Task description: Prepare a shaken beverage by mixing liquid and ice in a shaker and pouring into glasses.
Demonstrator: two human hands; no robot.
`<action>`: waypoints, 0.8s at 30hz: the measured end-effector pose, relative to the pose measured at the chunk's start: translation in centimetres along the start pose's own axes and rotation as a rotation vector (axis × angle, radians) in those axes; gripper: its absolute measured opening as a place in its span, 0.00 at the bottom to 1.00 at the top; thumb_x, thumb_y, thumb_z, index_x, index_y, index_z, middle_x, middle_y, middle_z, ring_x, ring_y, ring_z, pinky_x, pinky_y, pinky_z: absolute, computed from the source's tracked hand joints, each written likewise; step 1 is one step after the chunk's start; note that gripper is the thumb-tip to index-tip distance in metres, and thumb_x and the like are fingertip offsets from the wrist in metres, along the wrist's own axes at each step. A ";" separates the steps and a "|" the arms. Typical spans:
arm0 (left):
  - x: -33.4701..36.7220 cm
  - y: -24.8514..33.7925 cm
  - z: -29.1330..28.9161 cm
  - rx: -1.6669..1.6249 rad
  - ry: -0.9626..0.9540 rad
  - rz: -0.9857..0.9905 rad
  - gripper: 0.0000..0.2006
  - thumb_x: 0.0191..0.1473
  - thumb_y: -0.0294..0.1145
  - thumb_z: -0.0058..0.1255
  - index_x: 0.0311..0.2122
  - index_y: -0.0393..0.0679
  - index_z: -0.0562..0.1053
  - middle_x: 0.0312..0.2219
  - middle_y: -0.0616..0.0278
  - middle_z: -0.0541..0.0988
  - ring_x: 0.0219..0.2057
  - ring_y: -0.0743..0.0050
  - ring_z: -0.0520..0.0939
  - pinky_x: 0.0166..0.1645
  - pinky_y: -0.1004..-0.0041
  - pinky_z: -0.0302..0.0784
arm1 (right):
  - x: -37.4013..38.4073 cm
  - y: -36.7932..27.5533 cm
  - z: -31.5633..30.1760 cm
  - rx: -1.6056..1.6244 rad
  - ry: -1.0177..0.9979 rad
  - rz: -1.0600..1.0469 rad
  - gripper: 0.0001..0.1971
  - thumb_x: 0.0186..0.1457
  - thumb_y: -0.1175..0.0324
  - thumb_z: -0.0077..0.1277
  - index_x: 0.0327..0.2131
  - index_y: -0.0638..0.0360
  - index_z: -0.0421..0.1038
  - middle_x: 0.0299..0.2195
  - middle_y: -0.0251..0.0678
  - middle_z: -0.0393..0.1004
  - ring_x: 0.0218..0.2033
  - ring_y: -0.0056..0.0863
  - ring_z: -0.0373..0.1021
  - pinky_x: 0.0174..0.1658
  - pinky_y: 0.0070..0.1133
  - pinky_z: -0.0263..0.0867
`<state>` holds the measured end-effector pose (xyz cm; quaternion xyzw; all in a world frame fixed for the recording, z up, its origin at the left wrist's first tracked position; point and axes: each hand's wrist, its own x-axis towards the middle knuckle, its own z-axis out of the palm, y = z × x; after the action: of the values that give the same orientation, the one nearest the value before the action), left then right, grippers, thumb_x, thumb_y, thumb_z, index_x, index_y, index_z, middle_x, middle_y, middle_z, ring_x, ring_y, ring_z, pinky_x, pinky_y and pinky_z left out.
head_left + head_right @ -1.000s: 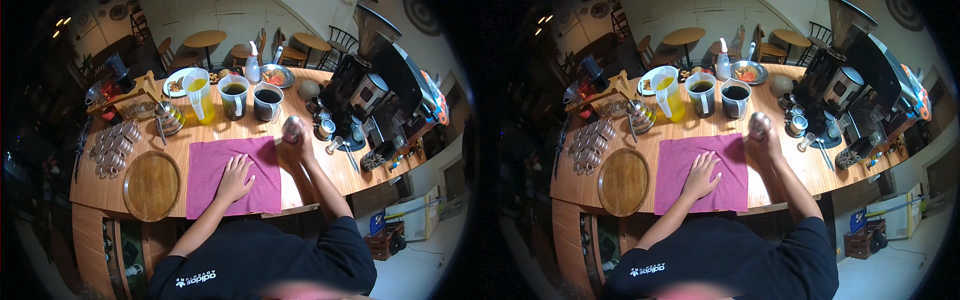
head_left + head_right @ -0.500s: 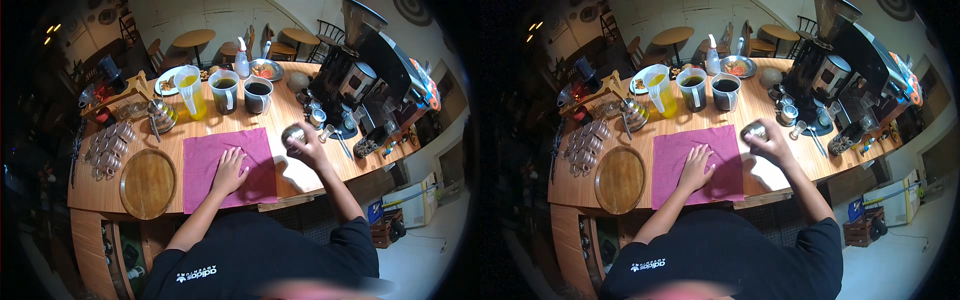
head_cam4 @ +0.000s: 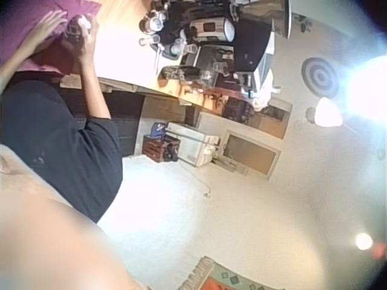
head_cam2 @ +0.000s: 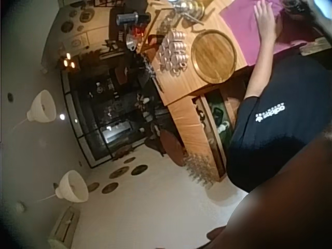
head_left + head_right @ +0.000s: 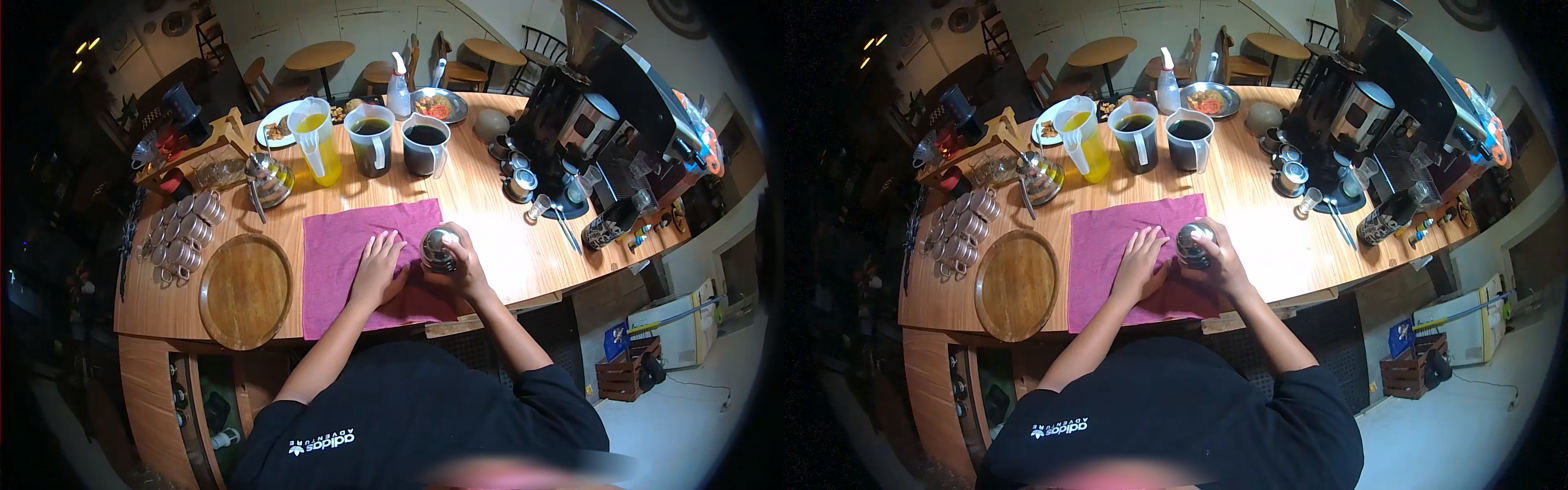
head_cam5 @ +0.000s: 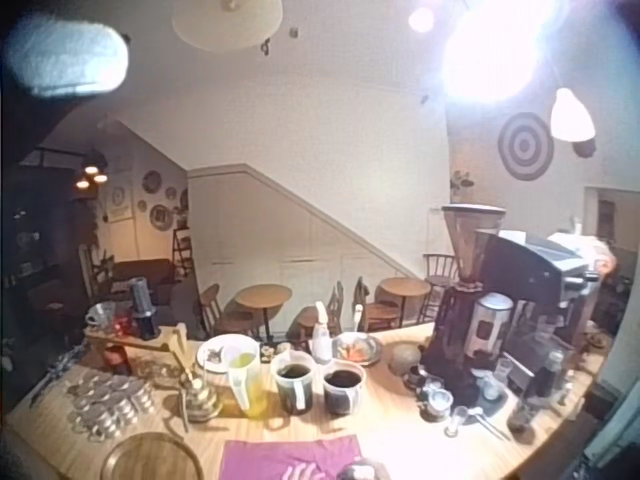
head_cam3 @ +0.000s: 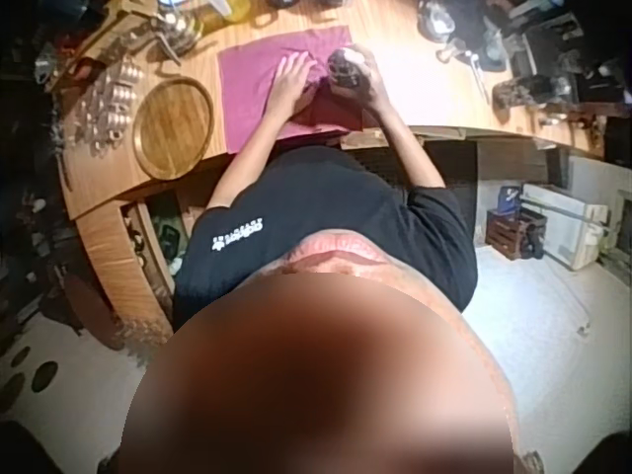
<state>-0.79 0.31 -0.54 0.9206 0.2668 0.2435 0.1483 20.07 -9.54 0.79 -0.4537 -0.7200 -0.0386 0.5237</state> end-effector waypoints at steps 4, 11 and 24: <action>-0.2 -0.2 0.2 -0.026 0.026 0.004 0.26 0.53 0.34 0.57 0.57 0.39 0.69 0.62 0.42 0.67 0.66 0.39 0.64 0.70 0.48 0.56 | 0.0 -0.7 1.5 0.033 0.031 0.069 0.54 0.32 0.73 0.77 0.64 0.44 0.56 0.59 0.55 0.64 0.58 0.56 0.67 0.56 0.40 0.70; -0.7 -0.9 0.2 -0.087 0.062 0.015 0.25 0.53 0.27 0.53 0.58 0.39 0.68 0.62 0.42 0.68 0.66 0.37 0.64 0.70 0.49 0.57 | 0.5 -1.4 3.5 0.050 0.055 0.103 0.53 0.37 0.75 0.76 0.65 0.48 0.52 0.57 0.54 0.66 0.54 0.46 0.71 0.54 0.35 0.72; -2.4 1.2 0.3 -0.774 0.299 -0.120 0.24 0.67 0.47 0.41 0.56 0.35 0.67 0.49 0.47 0.74 0.54 0.55 0.75 0.61 0.63 0.67 | 1.9 -4.6 2.9 0.662 0.125 0.650 0.40 0.63 0.34 0.43 0.63 0.62 0.59 0.58 0.43 0.66 0.60 0.34 0.64 0.63 0.29 0.59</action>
<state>-1.96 -2.06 -1.20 0.7344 0.2275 0.4477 0.4566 14.74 -9.53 2.87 -0.4612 -0.4811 0.3318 0.6676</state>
